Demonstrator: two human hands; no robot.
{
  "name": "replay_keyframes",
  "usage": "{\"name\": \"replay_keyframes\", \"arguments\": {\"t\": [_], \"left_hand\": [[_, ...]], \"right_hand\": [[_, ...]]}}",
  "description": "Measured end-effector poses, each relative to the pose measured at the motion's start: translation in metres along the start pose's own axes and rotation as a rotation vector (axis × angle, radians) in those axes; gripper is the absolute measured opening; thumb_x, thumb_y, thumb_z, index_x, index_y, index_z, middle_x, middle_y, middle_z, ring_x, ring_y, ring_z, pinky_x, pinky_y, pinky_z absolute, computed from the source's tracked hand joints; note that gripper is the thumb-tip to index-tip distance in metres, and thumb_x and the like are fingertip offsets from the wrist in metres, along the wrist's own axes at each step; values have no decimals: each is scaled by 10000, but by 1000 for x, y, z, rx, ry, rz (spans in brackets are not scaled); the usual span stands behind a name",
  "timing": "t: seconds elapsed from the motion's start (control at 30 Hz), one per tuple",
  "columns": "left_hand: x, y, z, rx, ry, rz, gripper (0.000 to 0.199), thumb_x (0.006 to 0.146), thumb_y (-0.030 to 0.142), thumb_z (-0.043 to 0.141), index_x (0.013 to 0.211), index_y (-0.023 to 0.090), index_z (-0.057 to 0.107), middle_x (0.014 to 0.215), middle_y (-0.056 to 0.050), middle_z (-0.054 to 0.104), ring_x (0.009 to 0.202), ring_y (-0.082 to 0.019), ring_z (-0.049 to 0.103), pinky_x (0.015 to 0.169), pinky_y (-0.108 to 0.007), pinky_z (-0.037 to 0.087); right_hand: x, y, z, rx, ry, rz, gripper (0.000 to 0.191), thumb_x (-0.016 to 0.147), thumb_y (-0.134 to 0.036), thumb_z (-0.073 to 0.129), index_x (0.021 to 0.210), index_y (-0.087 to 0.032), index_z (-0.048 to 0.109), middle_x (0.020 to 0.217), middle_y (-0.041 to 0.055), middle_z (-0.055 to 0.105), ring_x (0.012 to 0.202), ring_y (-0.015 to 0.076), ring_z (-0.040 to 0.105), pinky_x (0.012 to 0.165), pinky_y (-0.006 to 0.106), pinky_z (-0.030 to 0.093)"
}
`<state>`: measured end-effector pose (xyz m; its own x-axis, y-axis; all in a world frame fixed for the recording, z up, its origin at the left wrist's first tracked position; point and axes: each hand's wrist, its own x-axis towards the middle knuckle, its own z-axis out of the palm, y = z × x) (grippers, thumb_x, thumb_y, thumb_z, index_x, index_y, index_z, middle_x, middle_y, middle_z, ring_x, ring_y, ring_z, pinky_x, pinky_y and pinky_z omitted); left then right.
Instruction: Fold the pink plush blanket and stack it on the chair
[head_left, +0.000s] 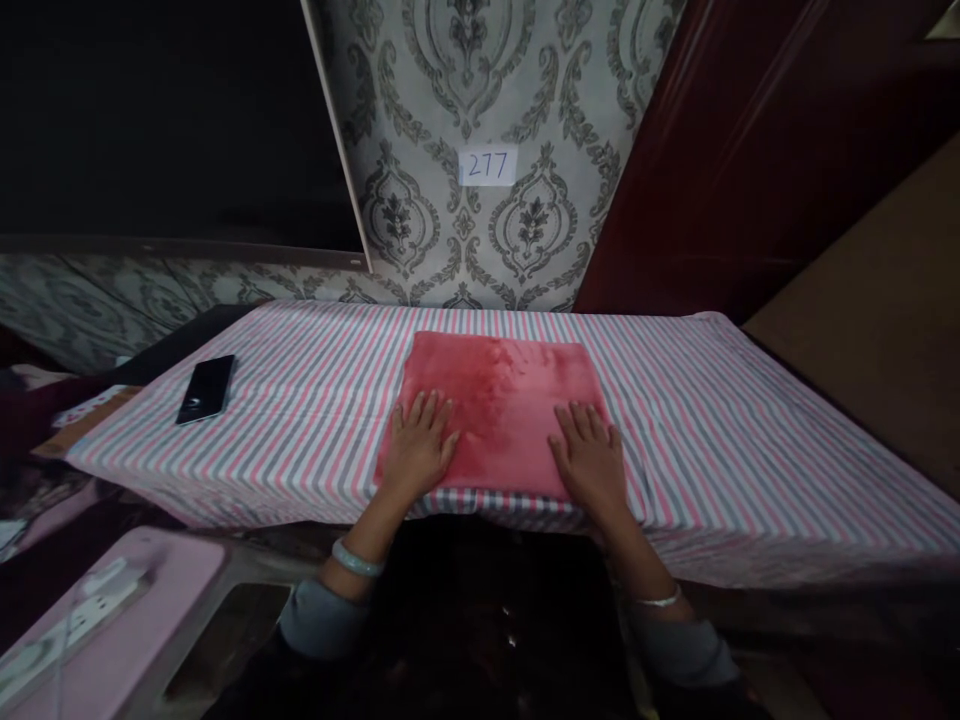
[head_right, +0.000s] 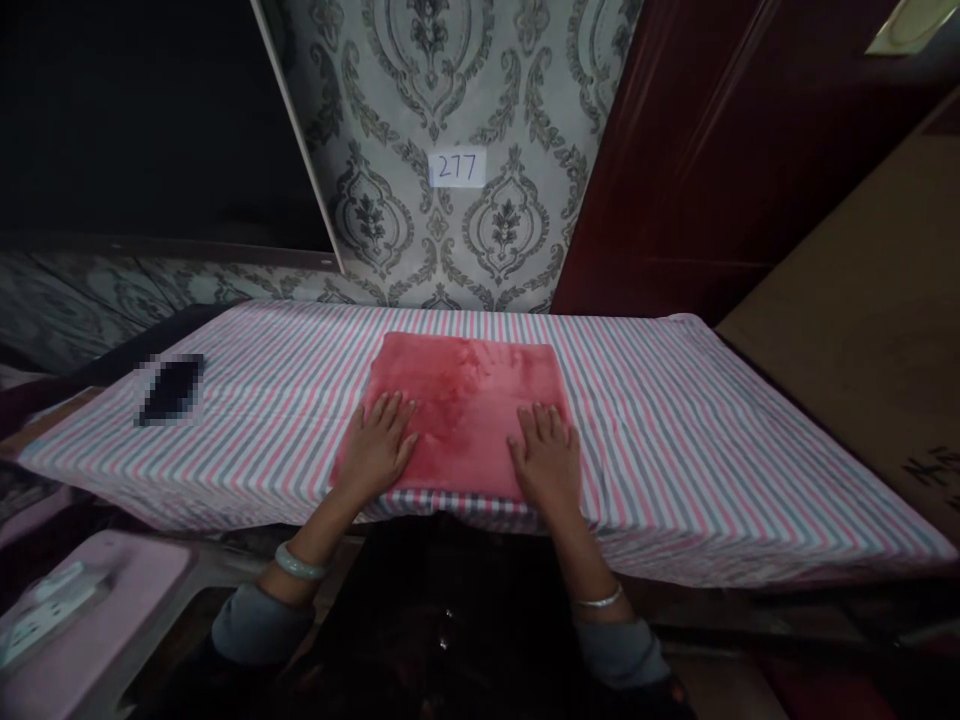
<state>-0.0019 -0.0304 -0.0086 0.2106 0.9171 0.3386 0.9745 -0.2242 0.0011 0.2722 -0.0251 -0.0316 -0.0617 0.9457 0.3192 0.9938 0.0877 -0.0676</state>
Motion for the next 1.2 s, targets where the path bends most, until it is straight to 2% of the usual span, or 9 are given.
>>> {"name": "replay_keyframes", "arguments": {"t": [0.2,0.33,0.4,0.5,0.6,0.7,0.8,1.03,1.2], "left_hand": [[4,-4,-8,-58,-54,-11,528,999,415,388,1456,168,482,1553,-137,418,1449,-337,349,1160,-619,260],[36,-6,-25,-135,-47,-43,487,1013,349,328,1406,137,523,1480,-162,509,1399,-304,431,1161,-585,286],[62,-4,-29,-154,-39,-43,502,1015,343,315,1433,130,492,1497,-161,489,1415,-301,408,1178,-583,256],[98,-1,-21,-126,-75,-48,531,1004,360,349,1486,152,433,1554,-156,411,1464,-321,321,1188,-622,187],[113,-2,0,-60,-110,-79,547,998,387,365,1502,180,419,1598,-144,333,1492,-347,248,1173,-676,136],[111,-7,18,-24,-102,-95,557,1001,408,349,1512,194,407,1605,-133,319,1499,-347,228,1161,-691,144],[107,-11,26,-22,-88,-89,558,1000,426,335,1506,205,418,1598,-130,339,1495,-346,241,1151,-698,160],[111,-12,25,-45,-89,-84,548,999,415,338,1489,193,443,1582,-135,372,1484,-345,268,1139,-704,189],[111,-10,23,-65,-101,-88,545,1001,409,337,1487,187,443,1581,-138,370,1487,-338,261,1138,-711,182]], "right_hand": [[-17,69,14,118,-35,177,573,1017,-441,210,1493,-214,434,1543,107,444,1434,340,360,1070,586,377],[14,83,-7,131,102,190,607,1013,-425,184,1441,-122,491,1531,200,430,1435,338,357,1072,559,380],[42,61,-21,155,126,84,609,1018,-380,158,1462,-94,461,1530,202,431,1455,295,332,1111,497,351],[84,-1,-31,179,43,-154,561,1015,-334,226,1523,-159,387,1570,131,399,1472,258,305,1171,482,259],[107,-59,-20,194,-76,-278,545,1018,-350,284,1548,-235,337,1623,75,306,1491,258,260,1185,529,202],[113,-78,-1,182,-167,-324,527,1025,-412,320,1533,-280,363,1635,43,281,1498,257,242,1174,523,228],[115,-57,11,125,-155,-280,533,1022,-442,343,1530,-283,370,1629,49,294,1494,269,251,1180,517,222],[117,23,19,25,-175,60,546,1032,-430,272,1543,-249,338,1645,61,245,1498,280,241,1147,563,277],[123,65,7,63,-307,166,549,1025,-396,260,1542,-231,344,1578,118,388,1409,288,414,1061,551,402]]}}
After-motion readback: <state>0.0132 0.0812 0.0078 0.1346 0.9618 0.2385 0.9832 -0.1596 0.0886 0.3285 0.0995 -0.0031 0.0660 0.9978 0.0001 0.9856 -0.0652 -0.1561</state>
